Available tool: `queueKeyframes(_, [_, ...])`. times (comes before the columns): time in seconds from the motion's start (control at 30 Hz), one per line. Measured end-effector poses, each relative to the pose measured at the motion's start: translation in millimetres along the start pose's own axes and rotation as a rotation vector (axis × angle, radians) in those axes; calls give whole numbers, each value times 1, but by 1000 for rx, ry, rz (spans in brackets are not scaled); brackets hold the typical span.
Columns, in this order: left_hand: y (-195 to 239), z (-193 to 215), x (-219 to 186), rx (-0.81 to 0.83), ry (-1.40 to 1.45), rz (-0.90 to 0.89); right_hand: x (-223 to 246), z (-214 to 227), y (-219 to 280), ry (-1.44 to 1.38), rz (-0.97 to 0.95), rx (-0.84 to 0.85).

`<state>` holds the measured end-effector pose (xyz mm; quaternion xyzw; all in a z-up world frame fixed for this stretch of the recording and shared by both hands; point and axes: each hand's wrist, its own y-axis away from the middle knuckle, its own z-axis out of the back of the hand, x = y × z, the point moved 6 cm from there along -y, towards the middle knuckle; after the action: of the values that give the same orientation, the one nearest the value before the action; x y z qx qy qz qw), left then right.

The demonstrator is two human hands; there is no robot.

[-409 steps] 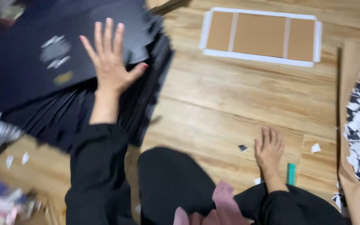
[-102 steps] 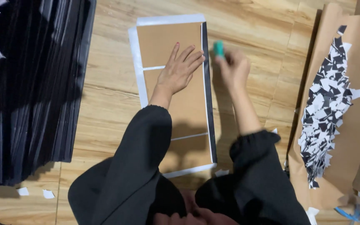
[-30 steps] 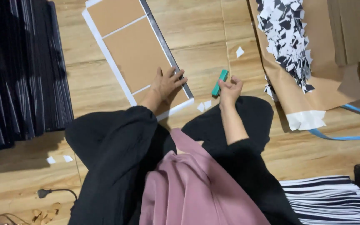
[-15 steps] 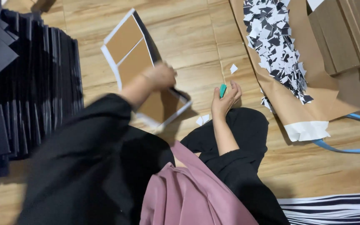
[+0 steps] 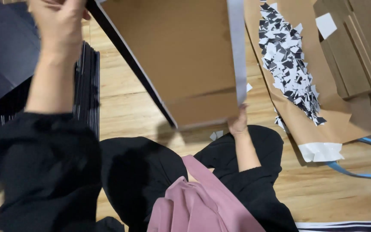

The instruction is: Applying adhesive to cardboard panels and folding them to assemble box components in a production setting.

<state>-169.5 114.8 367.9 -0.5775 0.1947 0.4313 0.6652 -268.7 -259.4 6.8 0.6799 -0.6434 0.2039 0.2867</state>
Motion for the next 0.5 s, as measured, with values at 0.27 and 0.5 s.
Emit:
queueKeyframes(0.27, [88, -41, 185, 115, -385, 290, -32, -35, 3, 275, -513, -133])
queueKeyframes(0.5, [176, -206, 181, 1053, -1148, -195, -66, -39, -22, 1610, -371, -127])
